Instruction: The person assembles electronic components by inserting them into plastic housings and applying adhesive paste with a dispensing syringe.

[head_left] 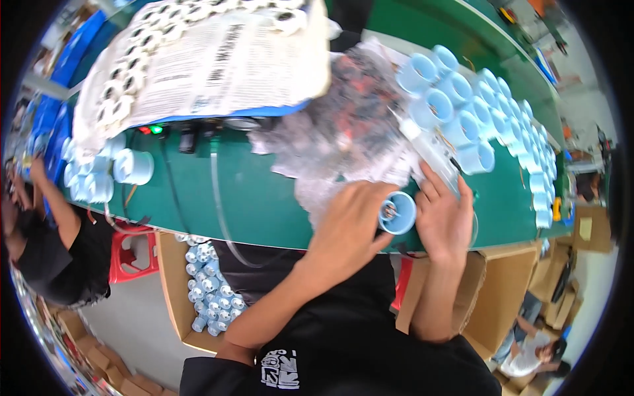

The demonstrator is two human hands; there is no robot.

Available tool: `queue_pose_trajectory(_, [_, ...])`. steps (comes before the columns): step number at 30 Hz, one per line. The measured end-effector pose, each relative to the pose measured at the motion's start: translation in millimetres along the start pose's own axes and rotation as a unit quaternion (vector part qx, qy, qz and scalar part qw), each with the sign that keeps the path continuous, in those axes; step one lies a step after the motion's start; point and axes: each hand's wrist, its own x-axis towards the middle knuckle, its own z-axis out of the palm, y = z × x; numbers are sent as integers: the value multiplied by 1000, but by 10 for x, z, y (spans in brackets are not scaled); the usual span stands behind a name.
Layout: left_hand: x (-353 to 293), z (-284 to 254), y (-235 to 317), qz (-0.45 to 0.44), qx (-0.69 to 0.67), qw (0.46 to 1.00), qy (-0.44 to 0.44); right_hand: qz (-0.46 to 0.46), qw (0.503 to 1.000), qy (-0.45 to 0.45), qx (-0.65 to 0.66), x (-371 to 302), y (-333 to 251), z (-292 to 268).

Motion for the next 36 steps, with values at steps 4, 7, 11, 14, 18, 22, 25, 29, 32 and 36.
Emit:
queue_pose_trajectory(4, [-75, 16, -16, -11, -25, 999, 23, -51, 957, -8, -284, -99, 58, 19])
queue_pose_trajectory(7, [-86, -36, 23, -11, -13, 1000, 27, -164, 904, -40, -393, -71, -1, 476])
queue_pose_trajectory(11, [-159, -72, -5, 0, -11, 999, 36, -281, 733, -181, -593, 332, 183, 1468])
queue_pose_trajectory(14, [-121, -36, 14, 24, -28, 999, 29, -401, 470, -265, -740, 746, 360, 1952])
queue_pose_trajectory(18, [-56, 96, 20, 18, -6, 999, 34, -552, 100, -237, -793, 1508, 653, 2044])
queue_pose_trajectory(22, [-105, 20, 7, -15, 25, 998, 53, -547, 77, -168, -816, 1708, 1135, 2150])
queue_pose_trajectory(25, [-73, 28, 151, -28, 19, 999, 36, -508, 44, -147, -847, 1505, 1011, 2180])
queue_pose_trajectory(29, [-48, 79, 137, 4, 32, 999, 42, -500, 13, -134, -856, 1576, 973, 2172])
queue_pose_trajectory(32, [-47, 60, 114, -4, 41, 999, 35, -513, 15, -162, -843, 1649, 950, 2150])
queue_pose_trajectory(36, [-80, -22, 52, -21, 30, 998, 45, -643, 48, -244, -724, 1543, 900, 2132])
